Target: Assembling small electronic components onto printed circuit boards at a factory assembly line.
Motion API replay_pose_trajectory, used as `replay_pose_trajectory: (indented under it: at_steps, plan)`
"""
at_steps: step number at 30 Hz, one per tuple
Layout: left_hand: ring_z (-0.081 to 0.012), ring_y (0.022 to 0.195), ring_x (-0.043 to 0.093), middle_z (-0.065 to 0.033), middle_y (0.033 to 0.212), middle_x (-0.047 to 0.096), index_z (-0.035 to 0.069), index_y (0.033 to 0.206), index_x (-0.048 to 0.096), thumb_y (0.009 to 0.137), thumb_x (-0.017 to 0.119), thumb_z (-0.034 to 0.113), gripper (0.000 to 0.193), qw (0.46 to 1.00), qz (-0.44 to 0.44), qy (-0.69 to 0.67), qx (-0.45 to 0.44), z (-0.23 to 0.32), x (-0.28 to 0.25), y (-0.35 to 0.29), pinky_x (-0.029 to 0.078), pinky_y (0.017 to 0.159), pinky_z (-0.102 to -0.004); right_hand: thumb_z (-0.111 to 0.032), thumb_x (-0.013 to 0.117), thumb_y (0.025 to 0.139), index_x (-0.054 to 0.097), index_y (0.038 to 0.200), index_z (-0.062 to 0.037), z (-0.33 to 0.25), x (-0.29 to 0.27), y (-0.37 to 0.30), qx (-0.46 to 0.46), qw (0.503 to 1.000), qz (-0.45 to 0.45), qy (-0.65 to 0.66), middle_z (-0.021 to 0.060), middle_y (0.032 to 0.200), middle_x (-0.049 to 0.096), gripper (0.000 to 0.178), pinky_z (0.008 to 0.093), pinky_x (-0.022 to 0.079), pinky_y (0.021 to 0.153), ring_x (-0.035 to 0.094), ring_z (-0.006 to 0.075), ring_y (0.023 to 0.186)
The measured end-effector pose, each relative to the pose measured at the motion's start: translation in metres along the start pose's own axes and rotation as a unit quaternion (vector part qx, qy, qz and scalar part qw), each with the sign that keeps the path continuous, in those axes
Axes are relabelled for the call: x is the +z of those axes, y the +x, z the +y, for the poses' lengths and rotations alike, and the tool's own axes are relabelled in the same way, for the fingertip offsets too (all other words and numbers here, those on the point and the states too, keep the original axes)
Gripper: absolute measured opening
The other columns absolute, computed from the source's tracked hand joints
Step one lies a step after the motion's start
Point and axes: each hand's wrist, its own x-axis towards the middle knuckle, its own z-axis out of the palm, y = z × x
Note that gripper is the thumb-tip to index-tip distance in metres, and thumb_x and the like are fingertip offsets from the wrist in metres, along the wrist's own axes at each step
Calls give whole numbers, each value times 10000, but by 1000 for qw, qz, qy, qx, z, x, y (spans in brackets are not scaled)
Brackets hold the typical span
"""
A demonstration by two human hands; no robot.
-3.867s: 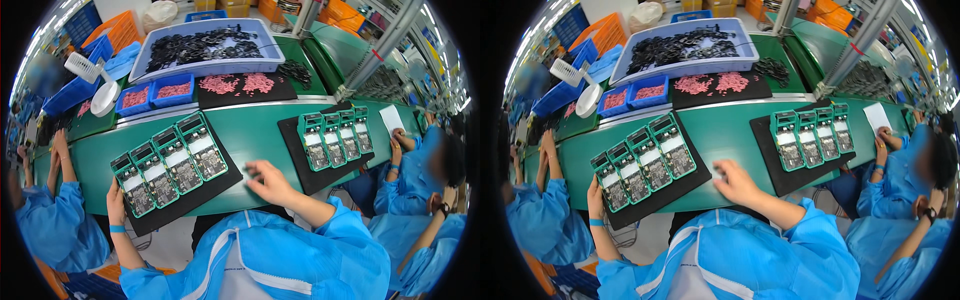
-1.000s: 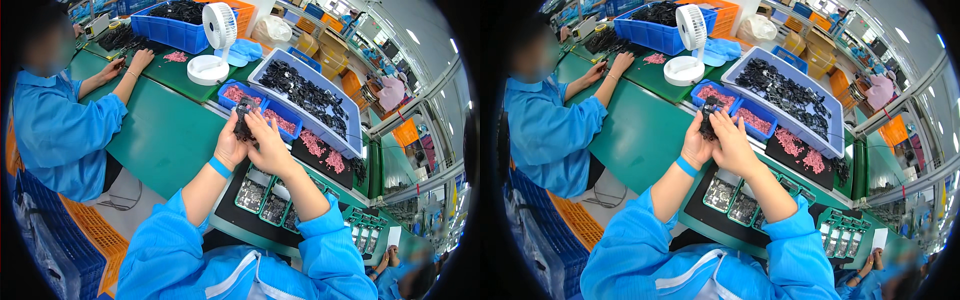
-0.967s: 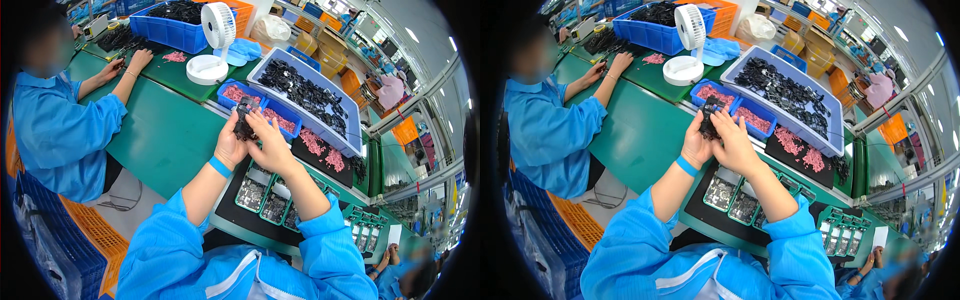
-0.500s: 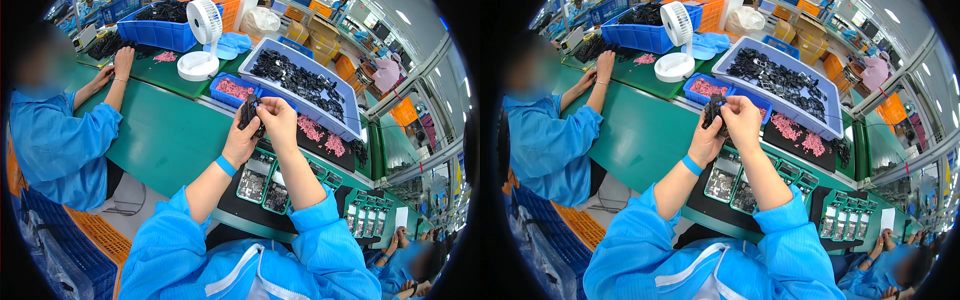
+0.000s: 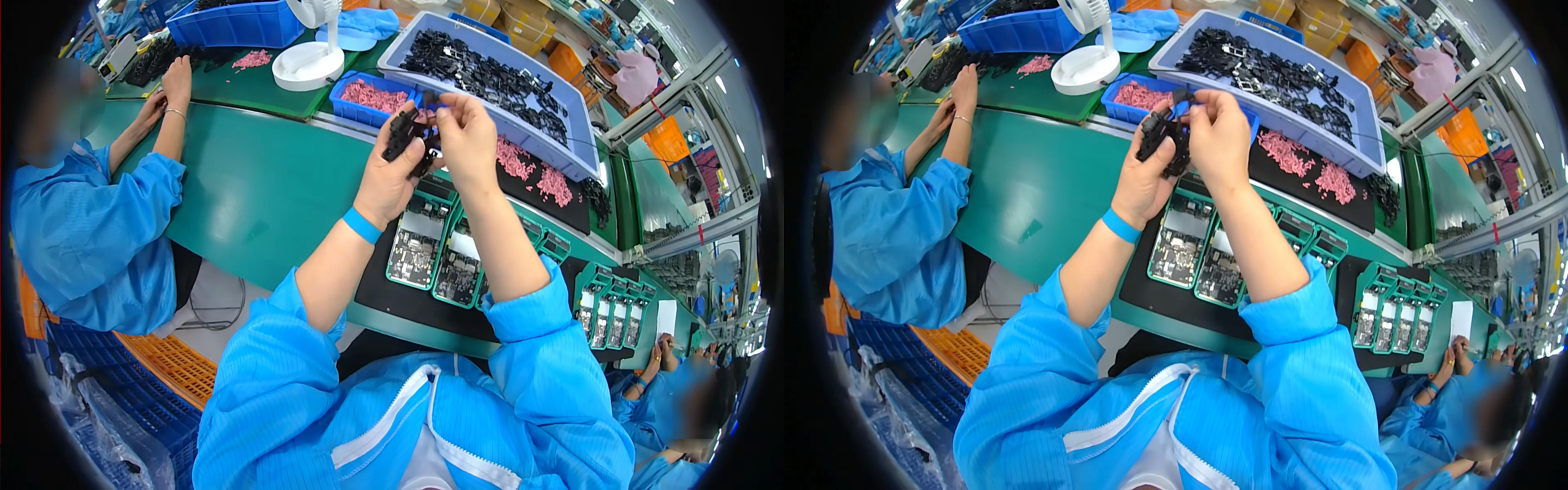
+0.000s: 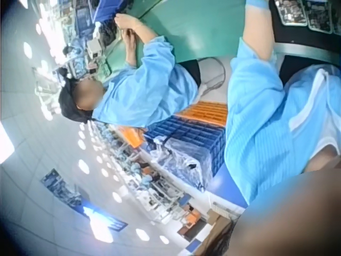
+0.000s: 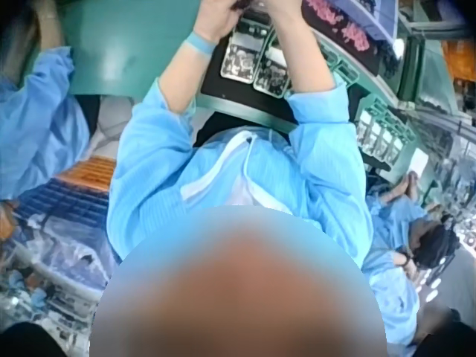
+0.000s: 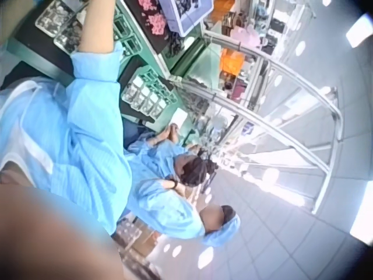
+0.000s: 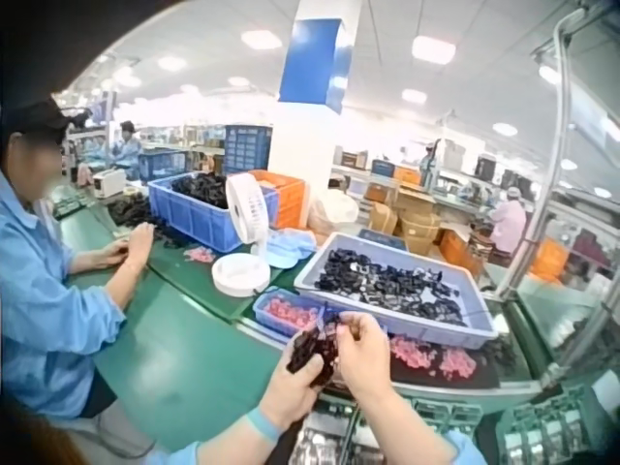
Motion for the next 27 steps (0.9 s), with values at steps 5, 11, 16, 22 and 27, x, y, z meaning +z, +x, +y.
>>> replay_pose_trajectory:
  at_steps: [5,11,16,22,27]
  plan:
    - [-286,1100,583,-115,1216,555,153,1371,368,967,521,120,433,995,68,-71,6,8,-18,6,544,857,-443,-22,583,851,597,1030,-31,-15,-25,-31,-163,968,-36,-187,75,794,618,179,360,444,781,596,210,746]
    - [-341,1132,567,-158,1207,568,19,1225,476,977,511,180,297,991,112,-65,39,13,-30,13,537,883,-446,23,604,755,611,998,-89,-3,-47,-136,-247,882,-215,-340,61,816,571,268,499,317,941,555,252,852]
    - [-330,1119,575,-150,1178,576,-1,1208,488,980,509,199,304,994,92,-50,37,12,-29,11,537,888,-429,49,589,696,612,999,-79,5,-47,-159,-257,857,-242,-375,58,794,555,330,515,304,983,552,249,858]
    - [-325,1120,575,-145,1171,578,2,1195,500,979,513,201,294,994,93,-54,32,10,-30,11,539,889,-430,22,592,703,620,977,-84,11,-43,-159,-273,847,-249,-381,46,814,558,295,516,309,983,550,239,877]
    - [-329,1124,574,-140,1172,580,19,1180,504,971,530,240,306,995,89,-39,33,9,-28,12,535,895,-440,-1,604,709,643,920,-95,10,-46,-163,-299,844,-241,-375,36,825,557,235,508,311,986,549,235,880]
